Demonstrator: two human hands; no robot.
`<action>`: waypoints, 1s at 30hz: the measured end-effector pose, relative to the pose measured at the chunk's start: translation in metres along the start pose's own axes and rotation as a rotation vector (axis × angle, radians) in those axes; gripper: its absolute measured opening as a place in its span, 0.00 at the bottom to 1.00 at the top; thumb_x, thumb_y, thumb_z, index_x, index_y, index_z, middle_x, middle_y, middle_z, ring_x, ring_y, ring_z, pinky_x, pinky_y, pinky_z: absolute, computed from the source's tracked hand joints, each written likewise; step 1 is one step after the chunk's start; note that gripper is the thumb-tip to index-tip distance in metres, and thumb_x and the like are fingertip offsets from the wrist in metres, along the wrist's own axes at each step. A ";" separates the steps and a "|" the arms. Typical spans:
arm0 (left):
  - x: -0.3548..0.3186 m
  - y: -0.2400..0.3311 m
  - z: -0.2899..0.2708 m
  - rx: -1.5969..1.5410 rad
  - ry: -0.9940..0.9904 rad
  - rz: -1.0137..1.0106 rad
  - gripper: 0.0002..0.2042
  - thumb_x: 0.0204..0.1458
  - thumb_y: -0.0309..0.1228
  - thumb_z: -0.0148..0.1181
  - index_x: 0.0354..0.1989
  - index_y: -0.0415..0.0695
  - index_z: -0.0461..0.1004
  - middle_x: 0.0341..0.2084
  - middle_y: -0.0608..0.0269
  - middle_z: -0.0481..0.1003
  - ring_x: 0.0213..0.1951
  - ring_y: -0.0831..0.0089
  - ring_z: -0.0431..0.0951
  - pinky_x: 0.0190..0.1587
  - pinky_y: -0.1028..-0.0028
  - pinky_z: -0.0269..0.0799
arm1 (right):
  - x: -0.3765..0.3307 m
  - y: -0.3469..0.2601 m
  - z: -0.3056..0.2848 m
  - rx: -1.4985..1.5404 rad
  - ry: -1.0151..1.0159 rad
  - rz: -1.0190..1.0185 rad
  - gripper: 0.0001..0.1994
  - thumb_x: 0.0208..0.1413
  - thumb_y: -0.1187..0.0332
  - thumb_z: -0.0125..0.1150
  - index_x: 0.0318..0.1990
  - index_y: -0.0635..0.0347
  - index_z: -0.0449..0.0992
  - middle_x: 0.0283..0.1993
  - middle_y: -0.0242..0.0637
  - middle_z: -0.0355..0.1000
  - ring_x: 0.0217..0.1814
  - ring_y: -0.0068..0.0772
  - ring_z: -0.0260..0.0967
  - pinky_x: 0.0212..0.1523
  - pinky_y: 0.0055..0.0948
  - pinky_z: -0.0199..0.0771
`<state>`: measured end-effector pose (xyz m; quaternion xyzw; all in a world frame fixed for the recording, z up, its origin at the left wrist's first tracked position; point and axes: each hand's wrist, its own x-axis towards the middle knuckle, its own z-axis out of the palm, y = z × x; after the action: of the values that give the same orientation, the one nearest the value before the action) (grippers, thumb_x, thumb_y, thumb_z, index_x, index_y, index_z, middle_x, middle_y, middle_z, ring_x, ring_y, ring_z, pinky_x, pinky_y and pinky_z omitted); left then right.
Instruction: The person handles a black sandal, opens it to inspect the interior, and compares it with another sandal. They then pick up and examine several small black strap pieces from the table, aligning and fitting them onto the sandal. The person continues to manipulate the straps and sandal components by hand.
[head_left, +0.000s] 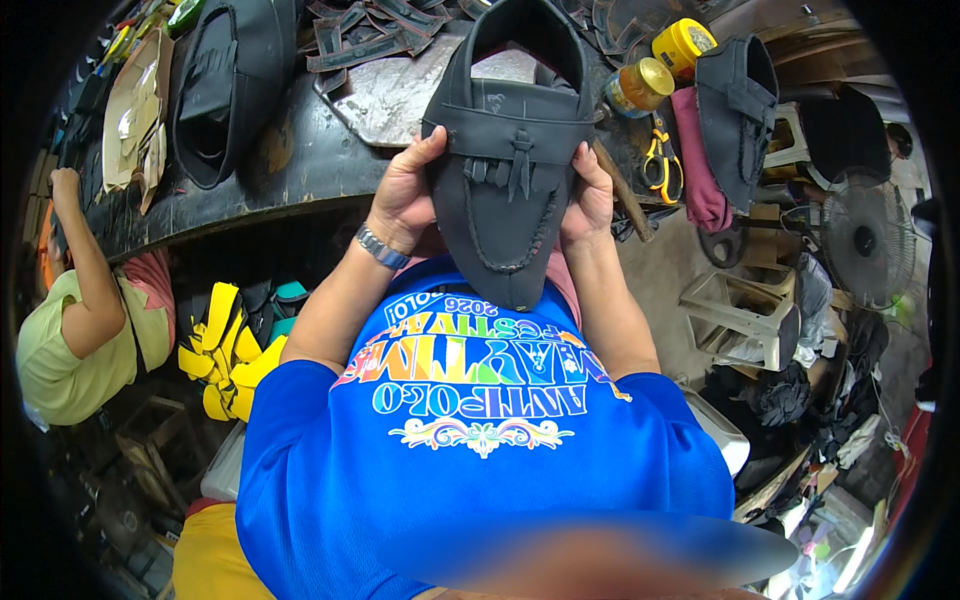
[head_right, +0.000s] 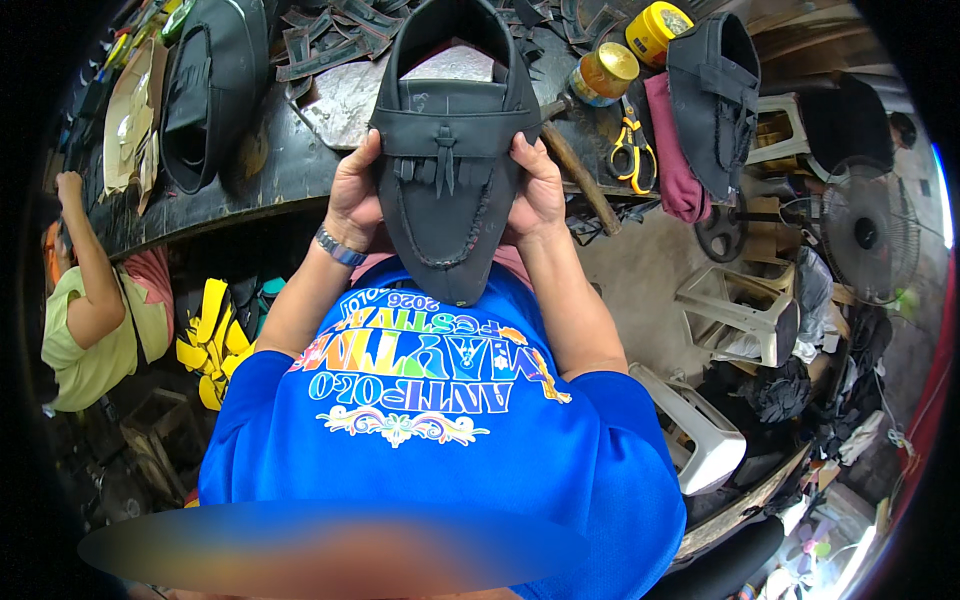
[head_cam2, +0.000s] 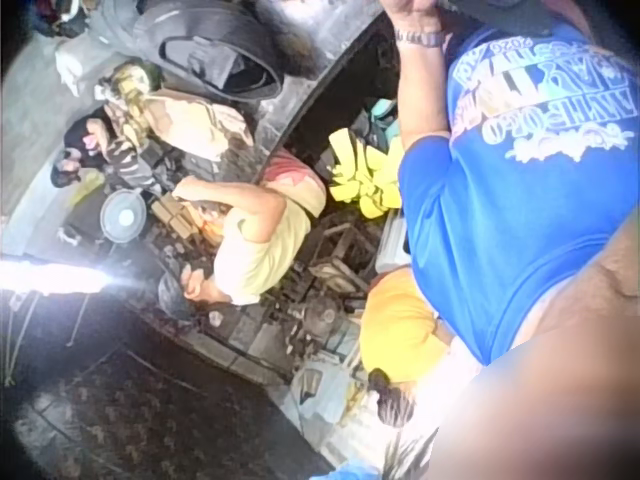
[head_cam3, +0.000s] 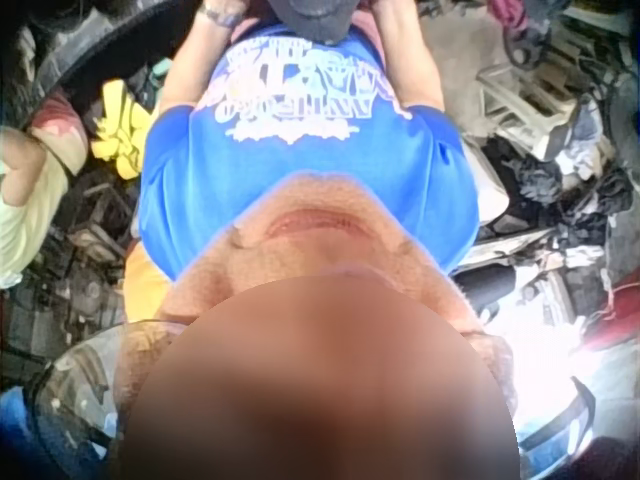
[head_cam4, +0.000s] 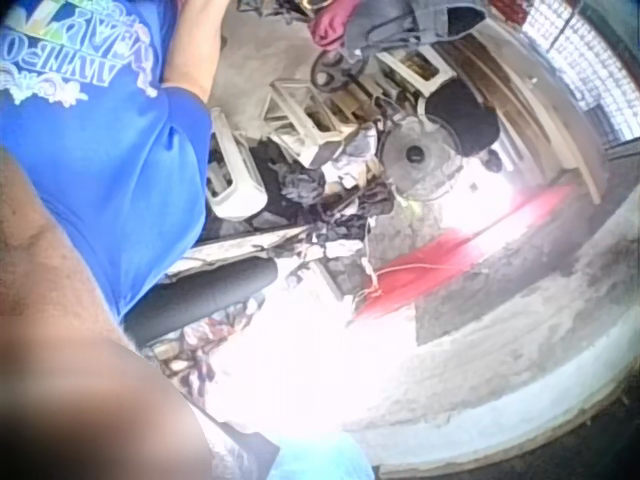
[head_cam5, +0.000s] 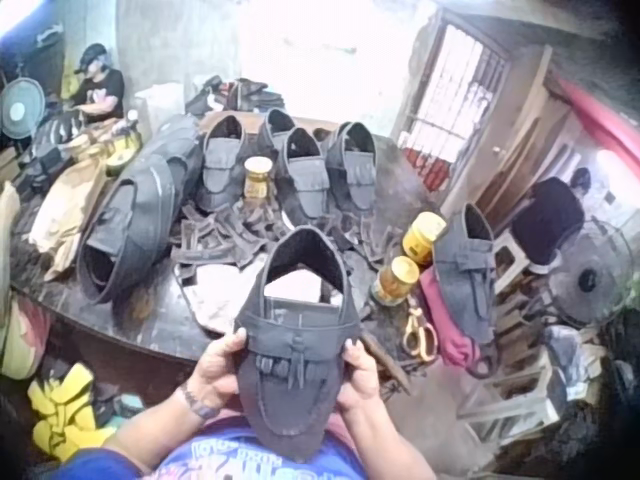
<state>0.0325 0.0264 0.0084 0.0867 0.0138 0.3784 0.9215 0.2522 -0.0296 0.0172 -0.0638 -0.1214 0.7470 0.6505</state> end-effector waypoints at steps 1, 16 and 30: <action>0.000 -0.004 -0.003 -0.049 -0.053 -0.042 0.21 0.60 0.35 0.62 0.58 0.36 0.71 0.55 0.48 0.75 0.57 0.55 0.76 0.61 0.51 0.71 | 0.000 0.003 -0.002 0.034 -0.012 0.032 0.20 0.63 0.71 0.59 0.61 0.65 0.69 0.60 0.47 0.73 0.61 0.46 0.72 0.64 0.49 0.71; -0.011 0.010 0.029 0.514 0.218 0.055 0.30 0.49 0.32 0.67 0.61 0.34 0.67 0.50 0.48 0.77 0.49 0.58 0.81 0.54 0.60 0.78 | -0.015 0.004 0.017 -0.201 0.189 0.034 0.28 0.53 0.69 0.70 0.62 0.60 0.68 0.57 0.41 0.74 0.58 0.38 0.73 0.62 0.41 0.73; 0.000 -0.021 0.054 0.701 0.246 0.046 0.28 0.48 0.25 0.67 0.60 0.38 0.68 0.51 0.55 0.76 0.50 0.65 0.79 0.54 0.65 0.76 | -0.025 -0.016 0.075 -2.022 -0.178 -0.741 0.22 0.41 0.69 0.75 0.47 0.57 0.81 0.52 0.40 0.73 0.59 0.47 0.66 0.61 0.43 0.66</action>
<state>0.0522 0.0038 0.0585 0.3510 0.2514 0.3790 0.8185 0.2521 -0.0601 0.0916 -0.4762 -0.7404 0.0594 0.4706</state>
